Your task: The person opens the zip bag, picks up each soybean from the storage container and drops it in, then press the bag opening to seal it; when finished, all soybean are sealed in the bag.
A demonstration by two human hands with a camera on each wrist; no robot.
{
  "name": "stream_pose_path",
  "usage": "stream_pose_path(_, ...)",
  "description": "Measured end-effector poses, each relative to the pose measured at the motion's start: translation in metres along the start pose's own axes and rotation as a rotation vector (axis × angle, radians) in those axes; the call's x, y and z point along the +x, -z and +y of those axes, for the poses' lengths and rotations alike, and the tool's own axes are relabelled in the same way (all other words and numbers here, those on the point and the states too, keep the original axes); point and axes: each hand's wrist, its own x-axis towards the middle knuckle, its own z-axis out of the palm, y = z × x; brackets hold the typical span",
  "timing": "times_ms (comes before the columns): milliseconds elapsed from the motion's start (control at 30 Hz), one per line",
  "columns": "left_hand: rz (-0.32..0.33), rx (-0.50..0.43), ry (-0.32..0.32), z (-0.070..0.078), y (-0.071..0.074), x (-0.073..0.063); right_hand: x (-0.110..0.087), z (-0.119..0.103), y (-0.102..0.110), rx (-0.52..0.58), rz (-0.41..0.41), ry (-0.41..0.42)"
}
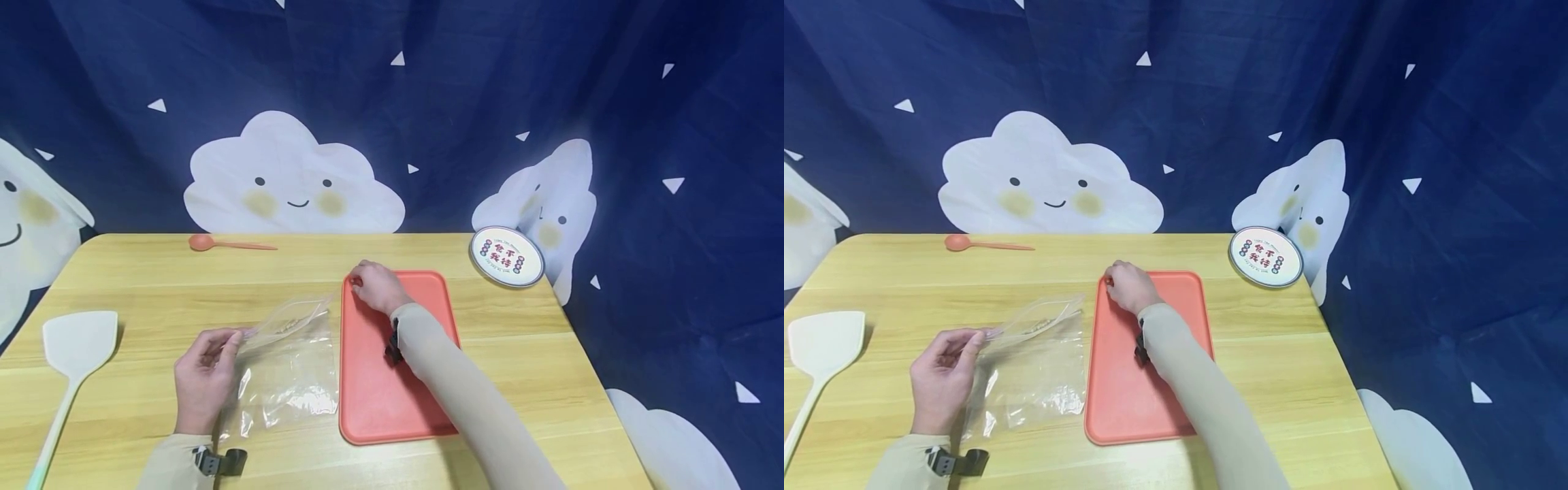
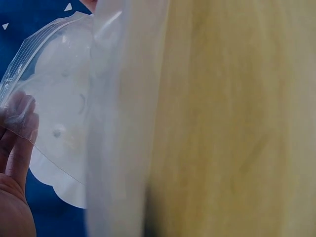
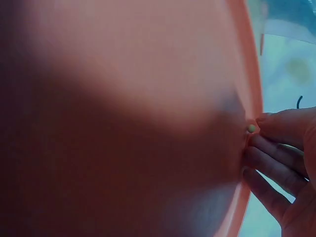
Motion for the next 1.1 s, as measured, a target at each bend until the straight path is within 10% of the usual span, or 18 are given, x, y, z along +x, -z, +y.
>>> stream_pose_path(500, 0.022, 0.014, -0.001, 0.003, -0.002, -0.001, 0.006, 0.001, -0.003, -0.106, -0.017, 0.039)
stream_pose_path(1100, 0.035, 0.041, -0.003, 0.002, -0.001, -0.001, -0.019, 0.012, 0.016, 0.291, 0.071, -0.039)
